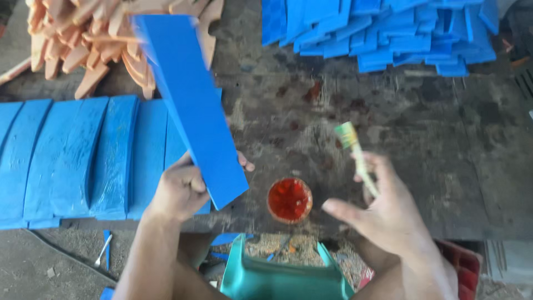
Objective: The person applies a red adhesive to the surface of blue rectangular wooden pieces using a toothbrush. They repeatedly dip the toothbrush into a small container of adhesive and spread it evenly across each piece before stacking them.
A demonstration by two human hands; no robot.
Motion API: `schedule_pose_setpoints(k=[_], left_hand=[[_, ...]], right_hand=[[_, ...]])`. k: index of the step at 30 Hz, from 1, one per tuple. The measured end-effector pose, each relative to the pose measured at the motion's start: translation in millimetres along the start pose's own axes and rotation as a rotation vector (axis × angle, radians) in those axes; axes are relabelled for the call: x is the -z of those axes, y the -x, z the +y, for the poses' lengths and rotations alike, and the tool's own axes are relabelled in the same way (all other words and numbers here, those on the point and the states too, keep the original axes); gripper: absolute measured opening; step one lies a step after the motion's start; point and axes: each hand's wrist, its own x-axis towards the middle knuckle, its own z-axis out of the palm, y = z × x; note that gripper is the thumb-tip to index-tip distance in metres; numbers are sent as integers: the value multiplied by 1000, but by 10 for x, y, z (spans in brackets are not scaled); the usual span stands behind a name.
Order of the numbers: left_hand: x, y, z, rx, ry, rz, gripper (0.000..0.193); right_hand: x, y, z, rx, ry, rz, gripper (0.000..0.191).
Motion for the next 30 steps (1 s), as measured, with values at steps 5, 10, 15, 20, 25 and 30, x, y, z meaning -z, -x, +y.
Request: schedule_pose_setpoints(k=[5, 10, 15, 20, 25, 30], left_hand=[[17, 400, -89, -269, 253, -157, 110], [125, 462, -27, -168, 358, -273, 99], [59, 360, -43, -106, 304, -50, 81], [-46, 270, -112, -32, 217, 52, 93], [-143, 307, -123, 65, 95, 78, 55], [-219, 297, -117, 63, -94, 122, 69]], right_hand=[[-803, 438, -301, -260, 165, -42, 134], [-1270, 403, -376, -377, 9, 203, 120], [-1217, 127, -300, -347, 11, 424, 98], [-888, 247, -262, -194, 62, 299, 60], [-643, 52, -417, 185, 532, 163, 22], [-541, -280, -676, 119, 827, -81, 22]])
